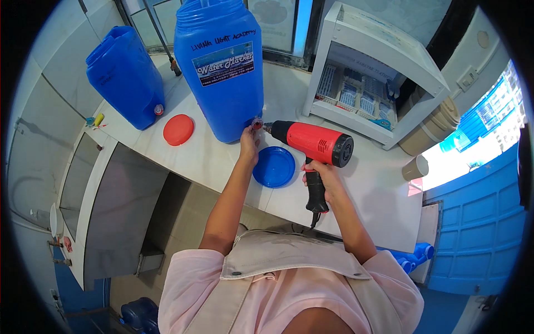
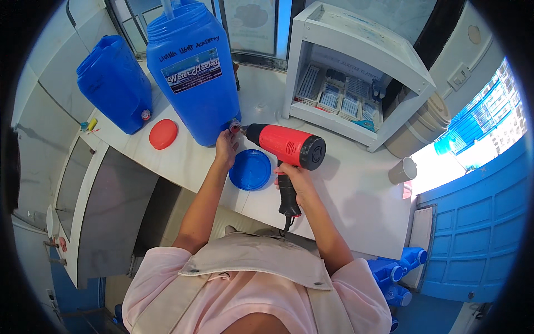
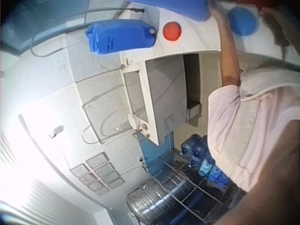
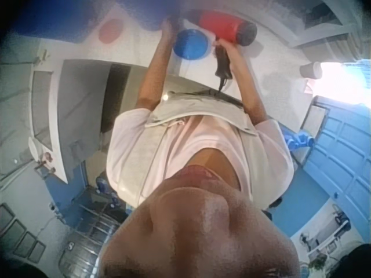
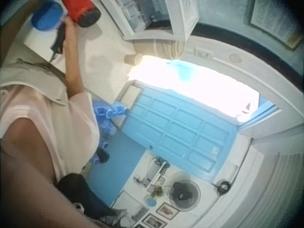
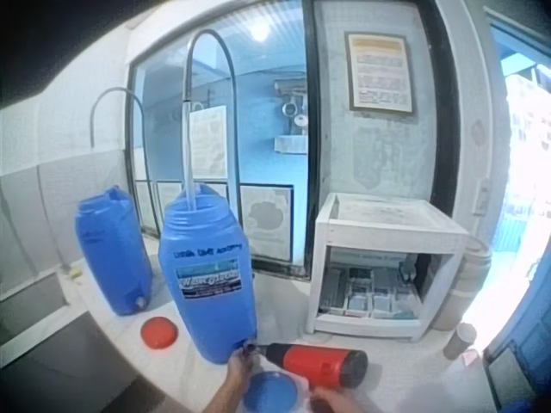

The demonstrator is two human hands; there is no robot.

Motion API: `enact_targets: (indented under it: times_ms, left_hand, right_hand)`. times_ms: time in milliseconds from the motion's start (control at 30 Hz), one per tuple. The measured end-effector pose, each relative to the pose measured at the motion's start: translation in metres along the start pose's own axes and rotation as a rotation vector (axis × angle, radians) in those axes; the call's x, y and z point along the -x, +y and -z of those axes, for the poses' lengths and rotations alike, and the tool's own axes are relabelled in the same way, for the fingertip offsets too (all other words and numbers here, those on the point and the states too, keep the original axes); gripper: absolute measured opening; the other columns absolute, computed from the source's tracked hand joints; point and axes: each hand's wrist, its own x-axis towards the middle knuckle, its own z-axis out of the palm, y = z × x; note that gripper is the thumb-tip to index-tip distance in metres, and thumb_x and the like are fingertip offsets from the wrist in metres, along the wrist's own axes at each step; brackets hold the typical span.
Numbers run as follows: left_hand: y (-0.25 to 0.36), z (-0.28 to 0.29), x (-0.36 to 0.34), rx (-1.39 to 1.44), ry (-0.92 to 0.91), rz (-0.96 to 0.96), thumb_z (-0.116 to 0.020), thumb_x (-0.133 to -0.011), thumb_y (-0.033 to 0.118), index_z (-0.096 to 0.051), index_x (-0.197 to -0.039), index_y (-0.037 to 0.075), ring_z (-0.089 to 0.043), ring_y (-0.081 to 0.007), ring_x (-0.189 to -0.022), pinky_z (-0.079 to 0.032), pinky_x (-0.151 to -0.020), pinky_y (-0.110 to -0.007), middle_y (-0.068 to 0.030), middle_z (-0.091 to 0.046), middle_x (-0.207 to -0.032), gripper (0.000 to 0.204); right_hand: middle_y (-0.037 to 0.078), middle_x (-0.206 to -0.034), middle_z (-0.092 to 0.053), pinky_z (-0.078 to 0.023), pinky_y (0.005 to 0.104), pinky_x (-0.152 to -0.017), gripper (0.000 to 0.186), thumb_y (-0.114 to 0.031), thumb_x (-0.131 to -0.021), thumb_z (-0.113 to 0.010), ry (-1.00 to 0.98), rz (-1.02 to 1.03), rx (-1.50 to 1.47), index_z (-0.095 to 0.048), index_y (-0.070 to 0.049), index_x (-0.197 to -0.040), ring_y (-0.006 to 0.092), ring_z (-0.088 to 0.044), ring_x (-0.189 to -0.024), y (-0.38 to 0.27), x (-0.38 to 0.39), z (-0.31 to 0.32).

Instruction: The person fills large blue plastic water containers from a tap, places caps on them, and uses a heat gun to seal security plastic over the caps.

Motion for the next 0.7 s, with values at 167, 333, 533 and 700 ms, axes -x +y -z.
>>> enact_targets:
  times_ms: [167,333,533,700]
  left_hand:
    - [0.000,0.000,-0.001,0.021,0.001,0.007,-0.031,-0.088,0.033,-0.039,-0.127,0.008,-0.032,-0.0193,-0.123,-0.017,-0.102,-0.038,-0.0060,-0.041,-0.130,0.048]
    - [-0.001,0.007,0.000,-0.009,-0.016,-0.011,-0.031,-0.088,0.033,-0.034,-0.131,0.002,-0.025,-0.0224,-0.129,-0.017,-0.104,-0.040,-0.0113,-0.034,-0.137,0.053]
    - [0.009,0.023,0.040,-0.241,-0.034,-0.046,-0.032,-0.089,0.038,-0.033,-0.131,-0.003,-0.028,-0.0287,-0.130,-0.027,-0.102,-0.041,-0.0203,-0.033,-0.137,0.059]
    - [0.031,0.063,0.092,-0.368,0.006,-0.244,-0.033,-0.091,0.043,-0.041,-0.126,-0.002,-0.044,-0.0282,-0.118,-0.035,-0.095,-0.038,-0.0187,-0.047,-0.125,0.058]
  right_hand:
    - [0.012,-0.077,-0.060,-0.049,0.0293,-0.049,0.028,-0.012,-0.069,-0.062,-0.037,-0.010,0.009,-0.053,0.000,-0.093,0.0168,-0.057,-0.054,0.001,0.003,0.002]
    - [0.012,-0.078,-0.060,-0.049,0.0285,-0.048,0.029,-0.010,-0.069,-0.060,-0.087,0.029,-0.028,-0.053,0.001,-0.095,0.0170,-0.057,-0.053,-0.006,0.002,0.001]
    - [0.012,-0.077,-0.060,-0.049,0.0272,-0.048,0.043,-0.012,-0.069,-0.059,-0.098,0.111,0.036,-0.052,0.004,-0.108,0.0169,-0.057,-0.053,-0.047,0.023,0.009]
    - [0.009,-0.074,-0.059,-0.048,0.0286,-0.056,0.027,-0.018,-0.068,-0.063,0.040,0.292,0.168,-0.057,-0.001,-0.088,0.0162,-0.058,-0.061,-0.115,0.059,0.030]
